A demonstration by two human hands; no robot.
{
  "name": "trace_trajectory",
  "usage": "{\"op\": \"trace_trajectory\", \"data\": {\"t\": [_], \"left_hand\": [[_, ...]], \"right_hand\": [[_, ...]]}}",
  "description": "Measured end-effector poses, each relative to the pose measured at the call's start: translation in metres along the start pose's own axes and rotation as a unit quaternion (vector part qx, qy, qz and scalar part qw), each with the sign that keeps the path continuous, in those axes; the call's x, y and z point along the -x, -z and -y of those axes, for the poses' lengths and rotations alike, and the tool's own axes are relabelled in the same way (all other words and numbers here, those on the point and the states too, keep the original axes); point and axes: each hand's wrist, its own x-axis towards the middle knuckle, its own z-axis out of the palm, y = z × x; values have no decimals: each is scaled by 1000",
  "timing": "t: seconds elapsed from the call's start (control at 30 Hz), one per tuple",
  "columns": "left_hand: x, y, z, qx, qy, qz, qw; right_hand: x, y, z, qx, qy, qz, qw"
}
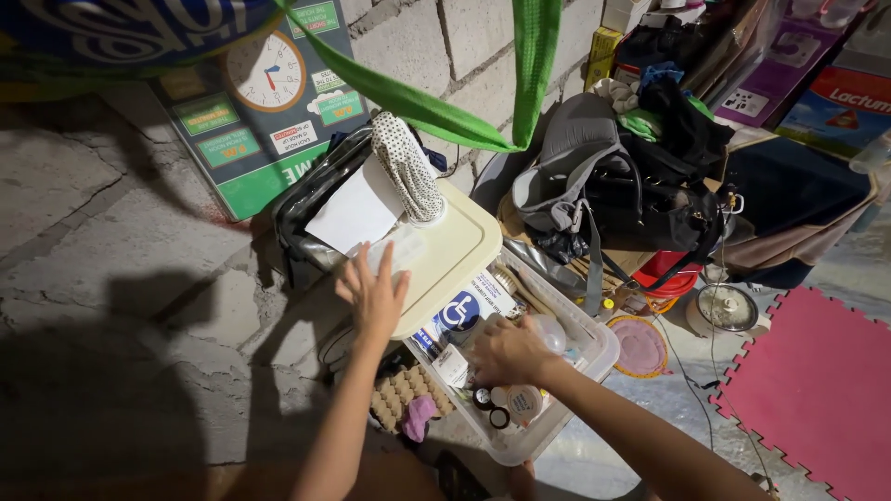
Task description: Organize various medications, first aid supplies, and paper documents into a plastic storage container.
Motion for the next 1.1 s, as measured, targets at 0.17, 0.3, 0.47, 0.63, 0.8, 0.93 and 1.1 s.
{"op": "trace_trajectory", "data": {"t": [0.17, 0.3, 0.47, 0.63, 0.8, 0.93, 1.1], "left_hand": [[20, 6, -25, 56, -48, -15, 997], [31, 20, -50, 212, -212, 40, 953], [32, 68, -91, 405, -253, 112, 872], [20, 51, -97, 488, -223, 115, 836], [5, 45, -77, 458, -118, 28, 881], [-2, 52, -70, 466, -81, -22, 881], [-17, 33, -67, 293, -54, -1, 955]], "right_hand": [[-5, -1, -23, -76, -43, -61, 994], [-6, -2, -52, -419, -85, -118, 896], [1, 8, -57, -642, -112, -133, 747], [13, 30, -50, -767, -69, -80, 633], [2, -19, -77, -477, -53, -177, 859], [21, -25, -67, -91, -64, -272, 956], [41, -11, -41, 63, -201, -154, 965]]}}
